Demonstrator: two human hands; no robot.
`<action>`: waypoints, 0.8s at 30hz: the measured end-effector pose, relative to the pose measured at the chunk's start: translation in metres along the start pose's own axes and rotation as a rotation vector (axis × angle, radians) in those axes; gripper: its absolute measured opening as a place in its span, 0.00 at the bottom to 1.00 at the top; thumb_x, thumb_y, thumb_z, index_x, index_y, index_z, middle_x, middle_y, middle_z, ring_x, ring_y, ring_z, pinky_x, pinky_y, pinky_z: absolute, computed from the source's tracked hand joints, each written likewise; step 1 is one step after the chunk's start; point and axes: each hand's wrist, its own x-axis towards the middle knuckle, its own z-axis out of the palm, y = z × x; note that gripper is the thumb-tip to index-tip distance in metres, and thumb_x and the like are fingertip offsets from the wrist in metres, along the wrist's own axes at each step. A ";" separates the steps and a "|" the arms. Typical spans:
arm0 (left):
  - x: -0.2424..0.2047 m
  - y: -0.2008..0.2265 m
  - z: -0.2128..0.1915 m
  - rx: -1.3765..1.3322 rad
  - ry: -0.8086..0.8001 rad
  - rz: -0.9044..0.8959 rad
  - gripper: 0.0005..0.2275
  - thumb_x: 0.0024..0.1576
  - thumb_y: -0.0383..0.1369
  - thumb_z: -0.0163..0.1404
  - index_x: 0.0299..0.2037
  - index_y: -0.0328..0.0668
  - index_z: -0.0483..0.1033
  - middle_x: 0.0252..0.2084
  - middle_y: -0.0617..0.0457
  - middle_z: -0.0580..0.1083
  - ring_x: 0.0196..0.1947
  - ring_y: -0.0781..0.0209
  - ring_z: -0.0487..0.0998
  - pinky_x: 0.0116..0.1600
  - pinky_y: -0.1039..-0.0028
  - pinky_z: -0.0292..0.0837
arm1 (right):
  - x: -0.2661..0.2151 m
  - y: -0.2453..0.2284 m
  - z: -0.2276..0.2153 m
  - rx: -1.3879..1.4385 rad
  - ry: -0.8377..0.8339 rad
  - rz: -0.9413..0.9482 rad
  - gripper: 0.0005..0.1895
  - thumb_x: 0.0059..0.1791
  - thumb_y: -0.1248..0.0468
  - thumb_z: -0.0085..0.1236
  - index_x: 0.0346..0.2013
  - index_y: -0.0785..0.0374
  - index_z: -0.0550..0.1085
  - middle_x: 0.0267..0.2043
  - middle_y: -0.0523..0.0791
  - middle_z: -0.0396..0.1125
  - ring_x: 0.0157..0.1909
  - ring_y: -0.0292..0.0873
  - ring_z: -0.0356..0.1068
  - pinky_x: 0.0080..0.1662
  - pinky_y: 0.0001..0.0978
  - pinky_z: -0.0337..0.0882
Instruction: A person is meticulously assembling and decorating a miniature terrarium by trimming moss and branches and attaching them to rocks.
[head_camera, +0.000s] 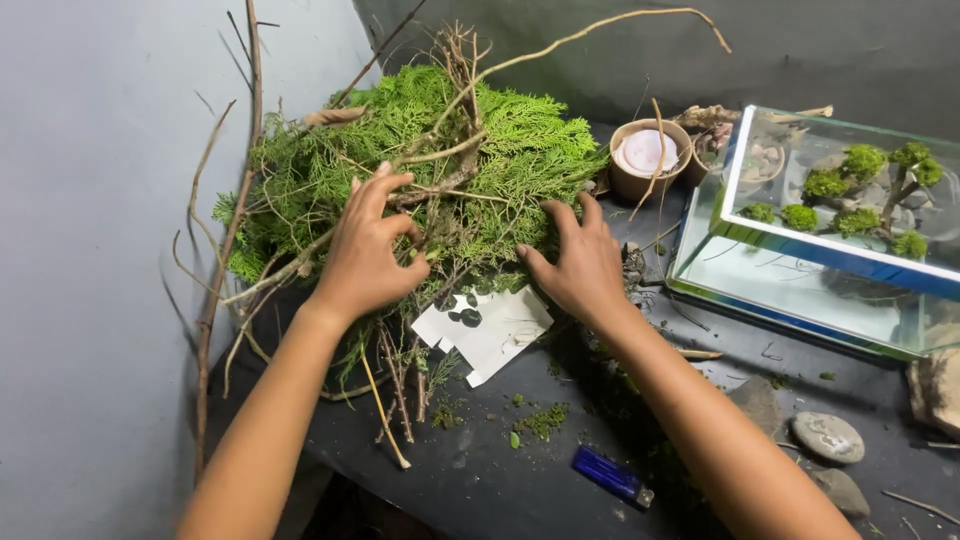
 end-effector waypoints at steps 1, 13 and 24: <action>-0.004 -0.002 0.000 -0.034 0.014 -0.015 0.05 0.46 0.29 0.59 0.30 0.37 0.79 0.66 0.37 0.67 0.73 0.36 0.55 0.77 0.45 0.36 | -0.002 -0.006 -0.004 0.003 0.017 -0.010 0.35 0.46 0.46 0.64 0.65 0.50 0.65 0.70 0.61 0.49 0.65 0.75 0.60 0.57 0.68 0.64; -0.032 0.001 -0.011 -0.405 0.017 -0.143 0.08 0.49 0.26 0.59 0.38 0.34 0.78 0.72 0.35 0.57 0.75 0.31 0.48 0.76 0.40 0.35 | -0.011 -0.038 -0.004 0.095 0.231 -0.297 0.24 0.49 0.58 0.65 0.58 0.58 0.71 0.71 0.62 0.48 0.72 0.69 0.47 0.65 0.66 0.52; -0.034 -0.040 0.058 -0.299 0.185 -0.094 0.04 0.51 0.28 0.62 0.35 0.44 0.84 0.63 0.39 0.67 0.70 0.39 0.59 0.74 0.50 0.48 | -0.010 -0.059 0.044 0.857 -0.199 -0.138 0.19 0.47 0.65 0.67 0.52 0.65 0.77 0.46 0.55 0.75 0.43 0.49 0.79 0.42 0.41 0.81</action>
